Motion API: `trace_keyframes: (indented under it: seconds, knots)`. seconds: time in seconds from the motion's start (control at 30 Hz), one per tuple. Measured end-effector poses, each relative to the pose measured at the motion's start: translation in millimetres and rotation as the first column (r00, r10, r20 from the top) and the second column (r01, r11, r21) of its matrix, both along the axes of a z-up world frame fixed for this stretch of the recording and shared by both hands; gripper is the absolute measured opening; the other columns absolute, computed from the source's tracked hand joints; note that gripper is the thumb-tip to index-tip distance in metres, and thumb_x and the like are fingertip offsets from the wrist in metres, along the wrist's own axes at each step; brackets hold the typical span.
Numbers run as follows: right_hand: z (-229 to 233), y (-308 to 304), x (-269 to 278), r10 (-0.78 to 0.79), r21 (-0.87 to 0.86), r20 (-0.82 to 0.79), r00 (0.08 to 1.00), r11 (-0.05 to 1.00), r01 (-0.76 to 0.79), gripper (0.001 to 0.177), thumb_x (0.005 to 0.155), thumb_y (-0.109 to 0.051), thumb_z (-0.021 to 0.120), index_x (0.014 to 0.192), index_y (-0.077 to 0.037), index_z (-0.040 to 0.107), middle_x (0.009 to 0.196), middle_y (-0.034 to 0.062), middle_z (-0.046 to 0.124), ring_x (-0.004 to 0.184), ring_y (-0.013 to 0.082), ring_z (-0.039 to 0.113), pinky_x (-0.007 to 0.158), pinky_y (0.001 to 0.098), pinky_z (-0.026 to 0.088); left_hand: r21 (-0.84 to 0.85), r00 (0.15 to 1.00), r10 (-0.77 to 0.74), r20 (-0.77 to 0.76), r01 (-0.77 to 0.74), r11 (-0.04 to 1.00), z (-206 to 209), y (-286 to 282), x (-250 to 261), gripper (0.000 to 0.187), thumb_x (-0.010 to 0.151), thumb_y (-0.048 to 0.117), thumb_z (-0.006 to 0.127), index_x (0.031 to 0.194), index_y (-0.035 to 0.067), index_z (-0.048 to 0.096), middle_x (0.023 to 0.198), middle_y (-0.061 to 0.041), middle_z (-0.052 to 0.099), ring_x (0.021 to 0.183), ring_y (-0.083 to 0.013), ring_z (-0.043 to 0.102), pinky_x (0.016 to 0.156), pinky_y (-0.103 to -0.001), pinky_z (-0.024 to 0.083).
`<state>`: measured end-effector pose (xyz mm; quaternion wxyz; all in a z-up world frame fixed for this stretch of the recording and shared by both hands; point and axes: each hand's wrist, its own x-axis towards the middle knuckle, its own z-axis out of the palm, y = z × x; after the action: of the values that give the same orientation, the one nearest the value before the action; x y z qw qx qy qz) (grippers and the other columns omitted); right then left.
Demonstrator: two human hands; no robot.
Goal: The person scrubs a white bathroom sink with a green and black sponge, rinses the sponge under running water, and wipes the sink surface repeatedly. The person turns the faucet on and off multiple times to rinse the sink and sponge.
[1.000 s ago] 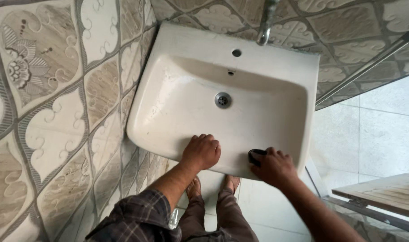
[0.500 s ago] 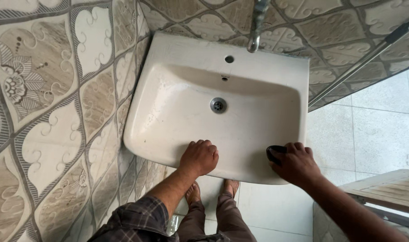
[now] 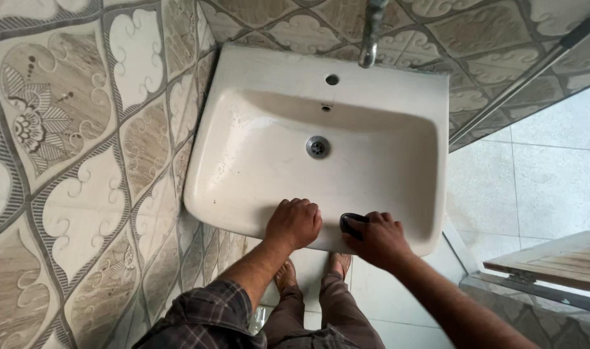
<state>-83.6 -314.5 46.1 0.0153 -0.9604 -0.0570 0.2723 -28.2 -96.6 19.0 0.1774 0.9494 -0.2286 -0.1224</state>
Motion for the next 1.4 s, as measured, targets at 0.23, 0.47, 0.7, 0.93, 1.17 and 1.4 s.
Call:
trace_keyframes:
  seconds: [0.23,0.47,0.7,0.93,1.17,1.4]
  knots:
    - [-9.4,-23.8,6.1,-0.01,-0.182,-0.09,0.996,0.983,-0.006,0.048,0.101,-0.057,0.051,0.142,-0.033,0.056,0.135,0.012,0.056,0.129,0.0302,0.049,0.106,0.0452,0.042,0.019,0.999,0.0,-0.049,0.001,1.0,-8.5,-2.3,-0.2,0.032,0.096,0.029,0.049,0.096,0.007,0.073,0.102,-0.012,0.071,0.102,-0.0288,0.066,0.092,-0.049,0.05]
    - [16.0,-64.5,19.4,0.062,-0.28,0.029,0.998,0.959,-0.052,0.051,0.099,-0.052,0.05,0.148,-0.038,0.049,0.135,0.0115,0.053,0.127,0.029,0.046,0.105,0.0444,0.039,0.01,1.0,0.007,-0.026,-0.007,1.0,-11.1,-1.6,3.1,0.033,0.098,0.028,0.047,0.096,0.007,0.073,0.103,-0.011,0.071,0.102,-0.0289,0.066,0.093,-0.049,0.05]
    - [8.5,-6.9,4.5,0.044,-0.116,-0.107,0.993,0.992,-0.056,0.05,0.101,-0.059,0.051,0.147,-0.042,0.049,0.136,0.009,0.054,0.127,0.027,0.048,0.106,0.0446,0.041,-0.01,1.0,0.006,-0.014,-0.006,1.0,-8.8,-0.1,-4.6,0.032,0.097,0.029,0.049,0.092,0.007,0.073,0.1,-0.012,0.071,0.101,-0.0304,0.066,0.092,-0.048,0.05]
    - [49.6,-109.7,61.4,0.104,-0.306,0.36,0.927,0.952,0.012,0.053,0.096,-0.056,0.058,0.146,-0.039,0.052,0.135,0.007,0.052,0.12,0.0273,0.05,0.096,0.0436,0.045,-0.017,1.0,-0.005,0.005,0.005,1.0,-14.7,-1.0,-5.0,0.033,0.098,0.028,0.048,0.091,0.007,0.072,0.096,-0.013,0.07,0.098,-0.031,0.066,0.09,-0.049,0.05]
    - [20.4,-80.6,-29.5,-0.077,-0.173,0.276,0.958,0.976,0.129,0.068,0.082,-0.066,0.064,0.146,-0.046,0.052,0.144,0.0095,0.047,0.128,0.0305,0.049,0.098,0.0461,0.046,-0.026,1.0,0.017,-0.02,-0.017,1.0,-9.5,-0.4,-0.3,0.031,0.097,0.027,0.05,0.092,0.007,0.072,0.098,-0.012,0.07,0.1,-0.0305,0.066,0.092,-0.049,0.05]
    - [4.7,-143.1,76.0,-0.101,-0.008,0.539,0.836,0.992,0.125,0.059,0.091,-0.059,0.064,0.145,-0.038,0.059,0.144,0.0139,0.054,0.127,0.0368,0.053,0.098,0.0514,0.05,0.013,1.0,0.009,-0.015,-0.009,1.0,-6.0,-2.3,-7.4,0.03,0.097,0.027,0.051,0.093,0.006,0.072,0.099,-0.012,0.071,0.099,-0.0304,0.066,0.092,-0.048,0.05]
